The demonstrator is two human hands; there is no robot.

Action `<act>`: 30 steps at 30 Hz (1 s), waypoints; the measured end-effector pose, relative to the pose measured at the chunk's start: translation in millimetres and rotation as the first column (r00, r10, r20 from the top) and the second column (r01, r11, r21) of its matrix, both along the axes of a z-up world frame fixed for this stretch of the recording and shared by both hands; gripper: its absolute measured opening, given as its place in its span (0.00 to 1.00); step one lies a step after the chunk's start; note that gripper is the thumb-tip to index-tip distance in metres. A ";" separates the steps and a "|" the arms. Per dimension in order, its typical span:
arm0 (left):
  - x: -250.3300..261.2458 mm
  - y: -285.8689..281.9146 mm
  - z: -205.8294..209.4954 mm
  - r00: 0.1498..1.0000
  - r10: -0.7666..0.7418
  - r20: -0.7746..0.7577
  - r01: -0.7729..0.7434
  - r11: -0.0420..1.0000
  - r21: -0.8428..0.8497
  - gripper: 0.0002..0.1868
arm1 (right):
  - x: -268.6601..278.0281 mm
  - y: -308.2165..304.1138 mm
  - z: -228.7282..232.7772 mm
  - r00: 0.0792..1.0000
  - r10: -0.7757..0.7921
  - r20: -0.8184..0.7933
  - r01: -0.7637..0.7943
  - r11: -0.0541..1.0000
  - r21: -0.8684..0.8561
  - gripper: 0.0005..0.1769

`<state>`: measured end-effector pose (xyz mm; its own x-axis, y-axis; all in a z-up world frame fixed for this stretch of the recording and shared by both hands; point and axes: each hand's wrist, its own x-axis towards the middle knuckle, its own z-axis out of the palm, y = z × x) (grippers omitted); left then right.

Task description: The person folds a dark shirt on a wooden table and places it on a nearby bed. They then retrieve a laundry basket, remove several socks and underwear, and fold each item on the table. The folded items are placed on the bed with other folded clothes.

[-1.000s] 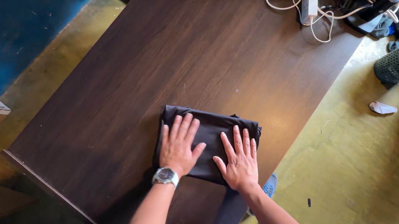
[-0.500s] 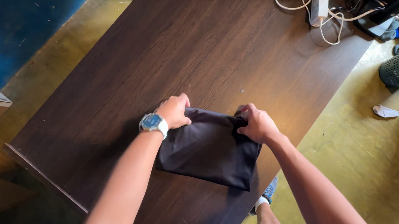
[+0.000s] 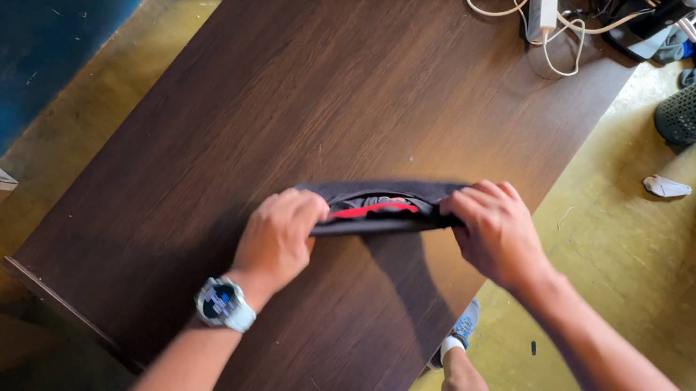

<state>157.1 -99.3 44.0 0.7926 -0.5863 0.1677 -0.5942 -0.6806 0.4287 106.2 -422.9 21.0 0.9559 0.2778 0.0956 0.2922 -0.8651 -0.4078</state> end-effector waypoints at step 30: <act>-139.1 -36.5 -111.1 0.729 0.578 -0.366 -0.619 0.786 0.008 0.25 | -212.0 113.4 -142.5 -0.123 -0.185 -0.975 0.992 0.003 -0.126 0.33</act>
